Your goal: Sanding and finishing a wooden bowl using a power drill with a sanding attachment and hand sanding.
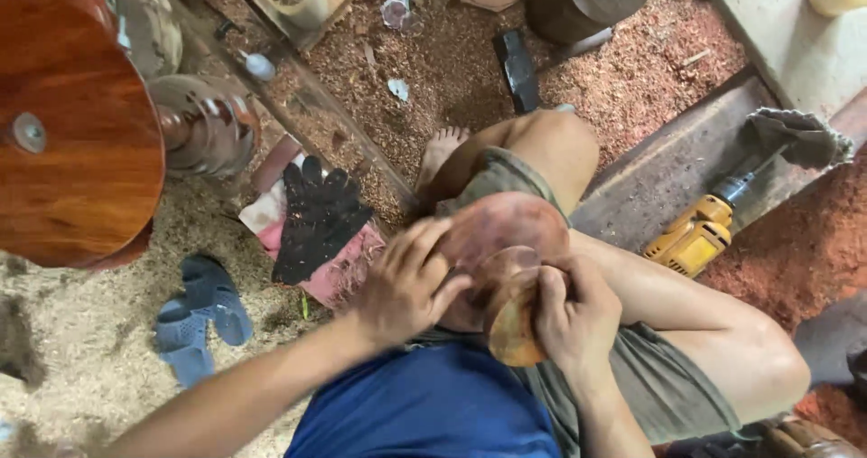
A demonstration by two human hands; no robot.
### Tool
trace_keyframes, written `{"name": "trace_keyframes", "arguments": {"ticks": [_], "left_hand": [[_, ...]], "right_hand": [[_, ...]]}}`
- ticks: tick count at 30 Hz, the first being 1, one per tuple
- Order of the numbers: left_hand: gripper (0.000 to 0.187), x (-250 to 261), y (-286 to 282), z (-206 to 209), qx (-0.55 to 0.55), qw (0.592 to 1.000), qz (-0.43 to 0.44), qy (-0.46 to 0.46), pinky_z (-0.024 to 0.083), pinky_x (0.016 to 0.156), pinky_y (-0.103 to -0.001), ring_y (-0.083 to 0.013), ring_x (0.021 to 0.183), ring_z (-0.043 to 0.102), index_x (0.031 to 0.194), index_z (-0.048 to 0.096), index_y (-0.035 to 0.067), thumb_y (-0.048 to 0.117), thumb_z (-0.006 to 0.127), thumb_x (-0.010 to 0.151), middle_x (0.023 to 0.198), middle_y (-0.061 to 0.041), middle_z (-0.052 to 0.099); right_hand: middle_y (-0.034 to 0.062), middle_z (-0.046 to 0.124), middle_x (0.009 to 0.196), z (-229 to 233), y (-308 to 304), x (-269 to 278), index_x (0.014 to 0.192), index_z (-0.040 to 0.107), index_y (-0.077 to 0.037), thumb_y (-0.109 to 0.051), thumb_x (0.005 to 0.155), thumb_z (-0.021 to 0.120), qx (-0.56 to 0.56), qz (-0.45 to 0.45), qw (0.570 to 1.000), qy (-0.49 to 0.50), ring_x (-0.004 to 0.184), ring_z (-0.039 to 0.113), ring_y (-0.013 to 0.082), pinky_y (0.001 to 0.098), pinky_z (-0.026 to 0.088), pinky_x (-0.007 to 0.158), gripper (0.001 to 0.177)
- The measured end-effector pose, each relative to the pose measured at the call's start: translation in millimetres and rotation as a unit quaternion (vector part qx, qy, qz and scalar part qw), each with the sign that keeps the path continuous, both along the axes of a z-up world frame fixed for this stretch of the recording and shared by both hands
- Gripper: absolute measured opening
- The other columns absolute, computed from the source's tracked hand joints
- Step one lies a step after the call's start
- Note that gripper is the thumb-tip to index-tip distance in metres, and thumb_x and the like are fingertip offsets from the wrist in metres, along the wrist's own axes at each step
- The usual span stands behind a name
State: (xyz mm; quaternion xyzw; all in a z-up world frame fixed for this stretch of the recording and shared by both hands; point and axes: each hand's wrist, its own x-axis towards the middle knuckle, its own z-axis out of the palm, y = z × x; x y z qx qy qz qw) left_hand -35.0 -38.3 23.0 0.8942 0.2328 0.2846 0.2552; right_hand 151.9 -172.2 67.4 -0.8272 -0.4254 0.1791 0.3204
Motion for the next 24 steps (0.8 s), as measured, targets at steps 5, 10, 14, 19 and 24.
{"name": "trace_keyframes", "arguments": {"ticks": [5, 10, 14, 19, 24], "left_hand": [[0.04, 76, 37, 9, -0.047, 0.996, -0.024, 0.065, 0.049, 0.1, -0.046, -0.033, 0.124, 0.058, 0.111, 0.067, 0.008, 0.041, 0.077, 0.091, 0.13, -0.013, 0.06], [0.048, 31, 19, 9, 0.005, 0.999, 0.028, -0.043, 0.056, 0.091, -0.042, -0.0309, 0.11, 0.067, 0.113, 0.07, 0.003, 0.043, 0.077, 0.088, 0.129, -0.016, 0.062], [0.053, -10, 3, -27, -0.027, 0.999, 0.013, -0.022, 0.055, 0.058, -0.037, -0.0281, 0.074, 0.069, 0.092, 0.064, 0.001, 0.051, 0.082, 0.087, 0.103, -0.019, 0.068], [0.047, 69, 70, -28, -0.108, 0.993, 0.048, -0.013, 0.051, 0.05, -0.042, -0.0307, 0.057, 0.064, 0.074, 0.066, 0.01, 0.054, 0.082, 0.082, 0.066, -0.015, 0.064], [0.049, 44, 52, -35, -0.221, 0.97, -0.1, -0.035, 0.048, 0.053, -0.043, -0.0289, 0.054, 0.06, 0.069, 0.061, 0.007, 0.047, 0.082, 0.086, 0.062, -0.013, 0.06]], "right_hand": [[0.0168, 0.066, 0.079, 0, 5, -1, 0.093, 0.068, -0.002, -0.019, 0.099, 0.062, 0.002, 0.022, 1.0, 0.005, 0.07, 0.068, 0.0288, 0.037, 0.053, 0.068, 0.019], [0.0163, 0.066, 0.077, -9, -2, 9, 0.092, 0.068, -0.002, -0.018, 0.105, 0.055, 0.03, 0.0, 1.0, 0.009, 0.069, 0.068, 0.0277, 0.0368, 0.052, 0.067, 0.025], [0.016, 0.066, 0.076, -15, -8, 21, 0.092, 0.069, -0.001, -0.015, 0.104, 0.052, 0.039, 0.003, 0.999, 0.014, 0.068, 0.067, 0.0274, 0.0368, 0.052, 0.067, 0.025], [0.0145, 0.067, 0.08, -8, -1, 24, 0.09, 0.069, -0.001, -0.012, 0.099, 0.05, 0.075, 0.119, 0.99, -0.012, 0.071, 0.068, 0.0272, 0.0361, 0.053, 0.07, 0.023], [0.0147, 0.068, 0.081, -16, -7, 29, 0.086, 0.067, -0.001, -0.013, 0.097, 0.051, 0.082, 0.127, 0.988, -0.026, 0.072, 0.068, 0.0291, 0.0366, 0.053, 0.071, 0.023]]}}
